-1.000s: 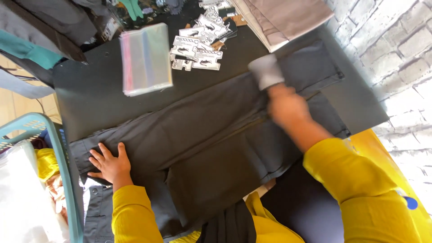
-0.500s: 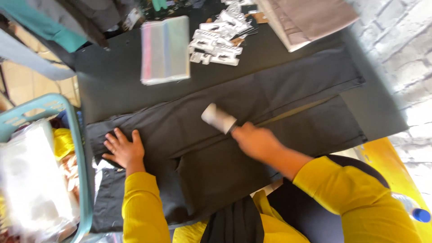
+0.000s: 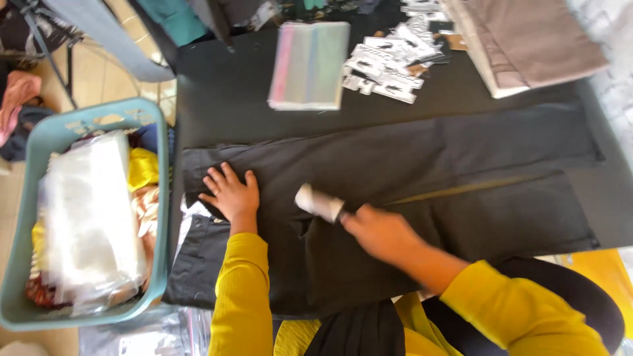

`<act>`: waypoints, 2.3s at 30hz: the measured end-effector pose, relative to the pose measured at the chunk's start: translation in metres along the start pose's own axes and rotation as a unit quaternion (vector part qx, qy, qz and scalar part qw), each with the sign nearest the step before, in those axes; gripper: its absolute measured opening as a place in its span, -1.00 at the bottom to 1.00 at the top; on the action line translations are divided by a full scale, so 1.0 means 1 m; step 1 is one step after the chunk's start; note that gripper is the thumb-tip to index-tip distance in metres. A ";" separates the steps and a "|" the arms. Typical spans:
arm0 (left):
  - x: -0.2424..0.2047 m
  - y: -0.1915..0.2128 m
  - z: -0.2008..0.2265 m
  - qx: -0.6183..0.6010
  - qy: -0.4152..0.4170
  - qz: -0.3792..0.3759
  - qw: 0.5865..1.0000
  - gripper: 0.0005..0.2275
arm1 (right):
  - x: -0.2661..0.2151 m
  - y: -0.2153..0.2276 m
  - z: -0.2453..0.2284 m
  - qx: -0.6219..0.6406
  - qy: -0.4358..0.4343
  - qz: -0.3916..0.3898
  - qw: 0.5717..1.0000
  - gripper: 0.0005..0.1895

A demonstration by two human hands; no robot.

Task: Using a lint roller to remove lint and dust from a pair of black pants laid out on a table.

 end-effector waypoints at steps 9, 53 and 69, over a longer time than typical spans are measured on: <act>0.009 -0.011 -0.009 -0.041 -0.043 0.071 0.996 -0.45 | 0.059 -0.042 0.095 0.064 -0.241 0.026 0.968 -0.78; 0.006 -0.002 -0.014 -0.145 -0.068 0.105 0.981 -0.60 | 0.166 -0.049 -0.054 0.181 -0.107 -0.026 0.977 -0.79; 0.011 -0.008 -0.012 -0.128 -0.080 0.137 0.979 -0.61 | 0.159 -0.048 -0.057 0.171 -0.133 0.012 0.976 -0.76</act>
Point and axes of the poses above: each hand's wrist, its own x-axis towards the middle knuckle, its own y-axis out of the back of the hand, z = x × y, the point moved 6 cm from there along x, towards the middle knuckle, and after that the axes turned 10 degrees about -z, right-handed, at the moved point
